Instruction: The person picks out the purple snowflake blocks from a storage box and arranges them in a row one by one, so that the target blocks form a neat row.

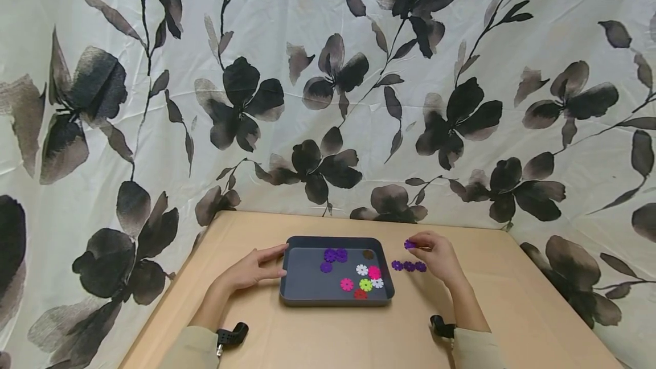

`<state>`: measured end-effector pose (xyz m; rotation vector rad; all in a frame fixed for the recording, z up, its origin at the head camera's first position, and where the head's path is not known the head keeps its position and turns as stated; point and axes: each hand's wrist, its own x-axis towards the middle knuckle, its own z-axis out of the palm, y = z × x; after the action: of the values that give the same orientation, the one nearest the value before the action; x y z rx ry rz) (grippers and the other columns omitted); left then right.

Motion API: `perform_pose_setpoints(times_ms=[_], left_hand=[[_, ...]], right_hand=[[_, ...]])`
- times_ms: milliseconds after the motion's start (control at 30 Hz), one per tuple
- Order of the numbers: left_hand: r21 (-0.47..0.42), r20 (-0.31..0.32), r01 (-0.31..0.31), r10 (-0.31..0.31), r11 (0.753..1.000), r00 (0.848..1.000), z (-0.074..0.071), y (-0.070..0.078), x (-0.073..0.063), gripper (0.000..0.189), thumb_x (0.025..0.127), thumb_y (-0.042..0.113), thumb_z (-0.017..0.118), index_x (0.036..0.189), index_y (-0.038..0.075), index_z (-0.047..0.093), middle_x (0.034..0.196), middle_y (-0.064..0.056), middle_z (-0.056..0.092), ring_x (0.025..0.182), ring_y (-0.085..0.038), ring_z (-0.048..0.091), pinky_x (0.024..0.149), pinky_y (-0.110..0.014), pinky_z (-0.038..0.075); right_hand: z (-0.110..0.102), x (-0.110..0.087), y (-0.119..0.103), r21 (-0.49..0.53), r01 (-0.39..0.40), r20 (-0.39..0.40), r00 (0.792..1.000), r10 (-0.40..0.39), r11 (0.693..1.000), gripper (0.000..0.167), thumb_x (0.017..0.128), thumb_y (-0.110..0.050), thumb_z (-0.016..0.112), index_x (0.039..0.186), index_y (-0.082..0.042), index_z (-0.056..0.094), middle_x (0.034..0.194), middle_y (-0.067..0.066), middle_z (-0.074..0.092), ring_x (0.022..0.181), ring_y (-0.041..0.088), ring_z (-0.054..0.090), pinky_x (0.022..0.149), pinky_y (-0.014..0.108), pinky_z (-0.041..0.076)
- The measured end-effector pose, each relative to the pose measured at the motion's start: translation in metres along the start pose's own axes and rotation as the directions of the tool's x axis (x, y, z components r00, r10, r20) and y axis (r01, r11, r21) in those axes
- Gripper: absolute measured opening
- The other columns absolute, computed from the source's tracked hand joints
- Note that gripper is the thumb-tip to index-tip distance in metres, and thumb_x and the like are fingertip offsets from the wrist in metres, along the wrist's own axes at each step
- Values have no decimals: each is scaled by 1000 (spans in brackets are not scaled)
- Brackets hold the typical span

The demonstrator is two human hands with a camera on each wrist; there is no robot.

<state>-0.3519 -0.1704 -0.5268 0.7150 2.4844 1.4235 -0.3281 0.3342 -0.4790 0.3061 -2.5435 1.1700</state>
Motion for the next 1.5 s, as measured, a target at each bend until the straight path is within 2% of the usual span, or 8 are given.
perform_pose_setpoints(times_ms=[67, 233, 467, 767, 1000, 1167, 1400, 1500], left_hand=[[-9, 0, -5, 5, 1000, 1000, 0, 0, 0, 76, 91, 36, 81, 158, 24, 47, 161, -3, 48, 158, -31, 29, 129, -64, 11], [0, -2, -4, 4, 1000, 1000, 1, 2, -1, 76, 92, 35, 80, 159, 24, 46, 161, -2, 48, 158, -31, 29, 127, -68, -1], [1, -10, 8, -8, 1000, 1000, 2, 2, 0, 75, 92, 35, 80, 159, 25, 47, 161, -1, 48, 159, -32, 27, 125, -69, -9], [-5, -11, 16, -16, 1000, 1000, 3, 1, 0, 75, 92, 35, 81, 158, 25, 47, 161, -1, 48, 159, -31, 27, 125, -67, -12], [-11, 2, 4, -4, 1000, 1000, 1, 3, 0, 76, 92, 34, 80, 159, 23, 45, 163, -2, 46, 158, -30, 27, 128, -66, -2], [2, -2, -15, 15, 1000, 1000, -1, 4, 1, 76, 94, 32, 79, 160, 19, 44, 163, -4, 45, 158, -30, 29, 127, -66, -9], [-31, 21, -8, 8, 999, 1000, 0, 5, 0, 77, 94, 29, 79, 161, 16, 42, 164, -7, 43, 157, -30, 29, 129, -58, 17], [-34, 24, -7, 8, 999, 1000, 1, 4, -1, 78, 94, 29, 79, 161, 15, 42, 164, -7, 43, 157, -30, 30, 130, -58, 17]], right_hand=[[-4, -2, 5, -9, -3, -10, 1000, 3, 1000, 20, 92, -2, 77, 112, -3, 78, 115, 14, 73, 104, 31, 73, 86, 23, 62], [-12, -6, 15, 10, -27, -20, 999, 27, 1000, 23, 92, -4, 78, 114, 0, 77, 116, 19, 73, 104, 35, 73, 82, 14, 57], [-20, -10, 27, 58, -50, -35, 998, 52, 997, 27, 91, -4, 79, 117, 2, 75, 117, 23, 73, 106, 39, 73, 81, 11, 56], [-25, -15, 37, 34, -125, -45, 991, 127, 992, 29, 90, -6, 81, 117, 3, 75, 114, 23, 75, 93, 20, 74, 77, 15, 57], [-29, -15, 46, 16, -182, -14, 983, 182, 983, 28, 89, 1, 79, 116, 7, 74, 111, 24, 76, 90, 13, 72, 76, 15, 55], [-31, -15, 51, 24, -200, 15, 980, 199, 980, 28, 88, 5, 77, 116, 10, 73, 110, 26, 76, 89, 16, 73, 77, 15, 55], [-32, -20, 54, 13, -272, 51, 961, 271, 962, 32, 87, -1, 81, 116, 9, 73, 106, 22, 77, 86, 16, 69, 74, 19, 54], [-31, -22, 56, 16, -287, 69, 956, 285, 958, 33, 88, -3, 81, 117, 10, 72, 107, 23, 76, 87, 16, 68, 75, 19, 54]])
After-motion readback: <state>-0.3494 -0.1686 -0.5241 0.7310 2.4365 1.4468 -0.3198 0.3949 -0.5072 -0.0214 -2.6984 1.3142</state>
